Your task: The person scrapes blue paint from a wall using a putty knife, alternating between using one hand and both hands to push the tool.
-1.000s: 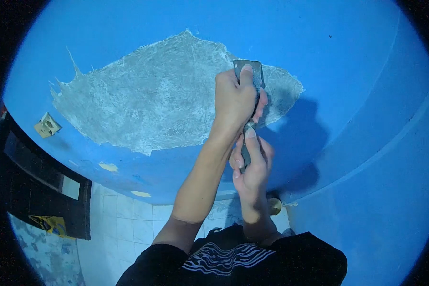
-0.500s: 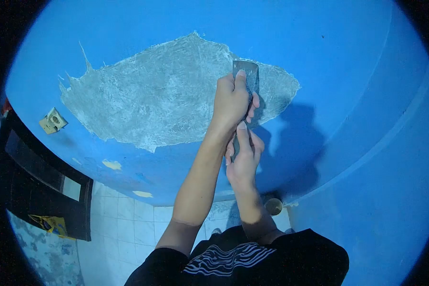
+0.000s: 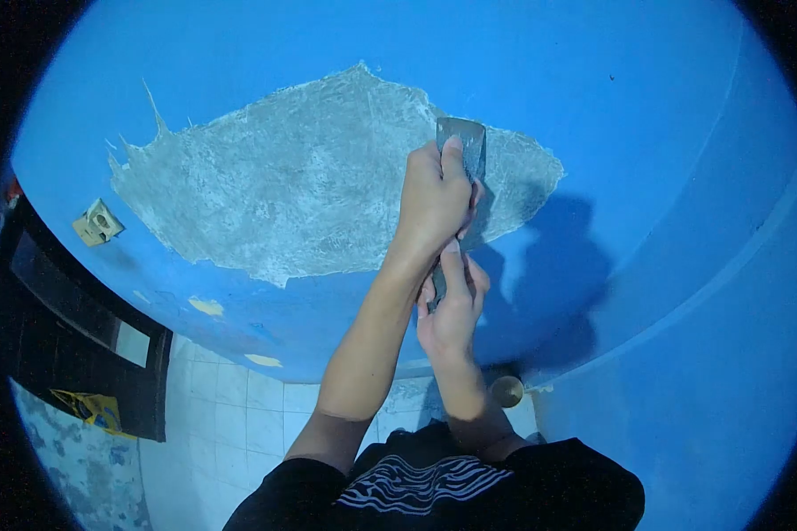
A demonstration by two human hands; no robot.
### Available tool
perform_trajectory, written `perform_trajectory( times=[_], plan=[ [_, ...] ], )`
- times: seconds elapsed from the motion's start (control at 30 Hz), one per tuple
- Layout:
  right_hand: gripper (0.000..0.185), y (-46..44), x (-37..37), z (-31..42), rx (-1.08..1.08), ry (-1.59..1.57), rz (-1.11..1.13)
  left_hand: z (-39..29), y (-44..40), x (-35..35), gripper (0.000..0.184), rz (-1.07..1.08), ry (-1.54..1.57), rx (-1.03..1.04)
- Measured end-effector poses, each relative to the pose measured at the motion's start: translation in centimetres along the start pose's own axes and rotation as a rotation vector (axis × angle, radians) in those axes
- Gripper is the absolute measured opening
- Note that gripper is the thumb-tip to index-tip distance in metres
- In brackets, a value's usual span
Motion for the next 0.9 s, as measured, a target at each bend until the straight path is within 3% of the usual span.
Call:
perform_trajectory(
  times=[0.13, 0.33, 0.53, 0.63, 0.73, 0.9],
  plan=[
    [0.026, 0.0, -0.2, -0.1, 0.003, -0.030, 0.058, 0.0, 0.1, -0.1, 0.037, 0.019, -0.061, 0.036],
    [0.030, -0.1, -0.8, 1.7, 0.034, 0.067, 0.102, 0.2, 0.1, 0.3, 0.038, 0.055, 0.153, -0.102],
    [0.031, -0.3, -0.6, 1.9, 0.077, 0.053, 0.022, 0.3, -0.1, 0.6, 0.038, 0.046, 0.203, -0.043],
    [0.030, -0.3, -0.5, 1.3, 0.121, -0.084, 0.070, -0.2, -0.1, 0.5, 0.038, 0.050, 0.162, -0.050],
    [0.029, 0.2, 0.6, -0.2, 0.176, -0.243, 0.052, -1.2, -0.1, -0.1, 0.038, 0.031, -0.074, -0.003],
    [0.030, 0.8, 1.1, -1.1, 0.086, -0.143, -0.024, -1.0, 0.0, -1.3, 0.035, 0.082, -0.086, 0.016]
  ],
)
Point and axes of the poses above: each hand's wrist, its own y-axis away from the middle knuckle, its own x-axis out of the palm, z = x × y, the point moved 2 cm from there along -y, towards the middle knuckle, and after that the axes turned 13 degrees about -z, right-handed, at the moved point
